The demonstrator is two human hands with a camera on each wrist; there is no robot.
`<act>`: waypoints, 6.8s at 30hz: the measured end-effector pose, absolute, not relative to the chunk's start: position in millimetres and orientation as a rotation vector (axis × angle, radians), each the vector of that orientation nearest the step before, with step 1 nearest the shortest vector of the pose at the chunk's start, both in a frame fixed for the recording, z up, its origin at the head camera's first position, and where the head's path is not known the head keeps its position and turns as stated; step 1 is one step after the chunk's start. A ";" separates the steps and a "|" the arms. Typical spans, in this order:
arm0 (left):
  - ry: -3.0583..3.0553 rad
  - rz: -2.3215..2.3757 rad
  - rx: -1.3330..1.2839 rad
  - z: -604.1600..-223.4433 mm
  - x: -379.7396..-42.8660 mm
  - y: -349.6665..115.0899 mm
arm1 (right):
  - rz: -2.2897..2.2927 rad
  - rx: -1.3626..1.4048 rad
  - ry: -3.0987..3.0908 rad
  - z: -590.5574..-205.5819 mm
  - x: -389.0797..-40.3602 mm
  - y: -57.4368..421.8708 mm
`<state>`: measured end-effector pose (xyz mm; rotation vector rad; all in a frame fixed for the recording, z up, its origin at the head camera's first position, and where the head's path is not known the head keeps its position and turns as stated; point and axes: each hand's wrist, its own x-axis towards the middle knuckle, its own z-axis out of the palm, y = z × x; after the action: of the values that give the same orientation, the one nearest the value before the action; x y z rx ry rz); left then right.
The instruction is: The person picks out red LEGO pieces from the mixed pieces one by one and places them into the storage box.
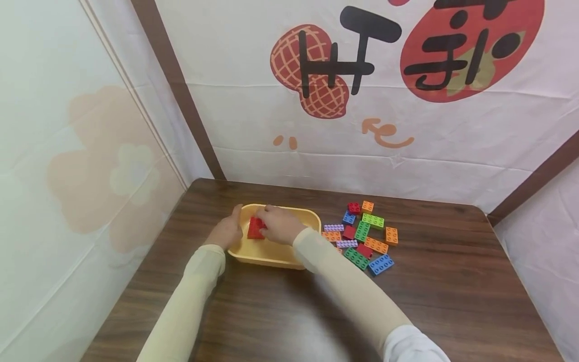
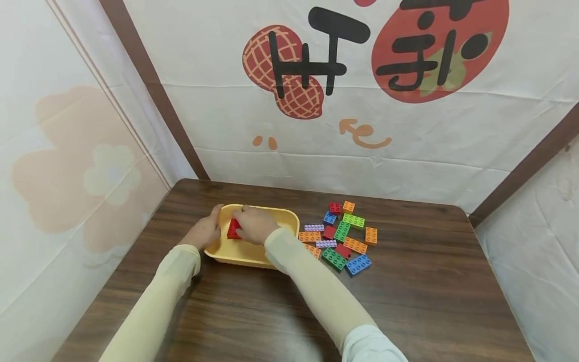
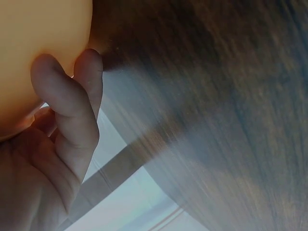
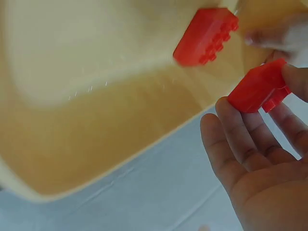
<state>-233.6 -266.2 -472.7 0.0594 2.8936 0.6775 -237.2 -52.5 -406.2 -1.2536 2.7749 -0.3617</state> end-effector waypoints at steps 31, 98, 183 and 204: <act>2.924 0.665 0.066 -468.3 -230.7 -258.8 | 0.042 -1.341 2.745 -446.6 -229.2 -95.3; 2.905 0.675 0.081 -473.9 -228.4 -260.8 | -0.280 -0.762 2.964 -435.9 -274.0 67.3; 2.862 0.690 0.020 -472.1 -227.5 -259.2 | -0.265 -1.194 2.908 -423.7 -266.3 -26.0; 2.858 0.683 -0.018 -466.4 -229.0 -260.2 | -0.143 -1.238 2.802 -439.9 -271.3 -36.0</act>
<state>-229.0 -260.2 -466.4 -0.0181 2.8582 0.6828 -271.3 -36.0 -439.9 -1.2378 2.8020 -0.1432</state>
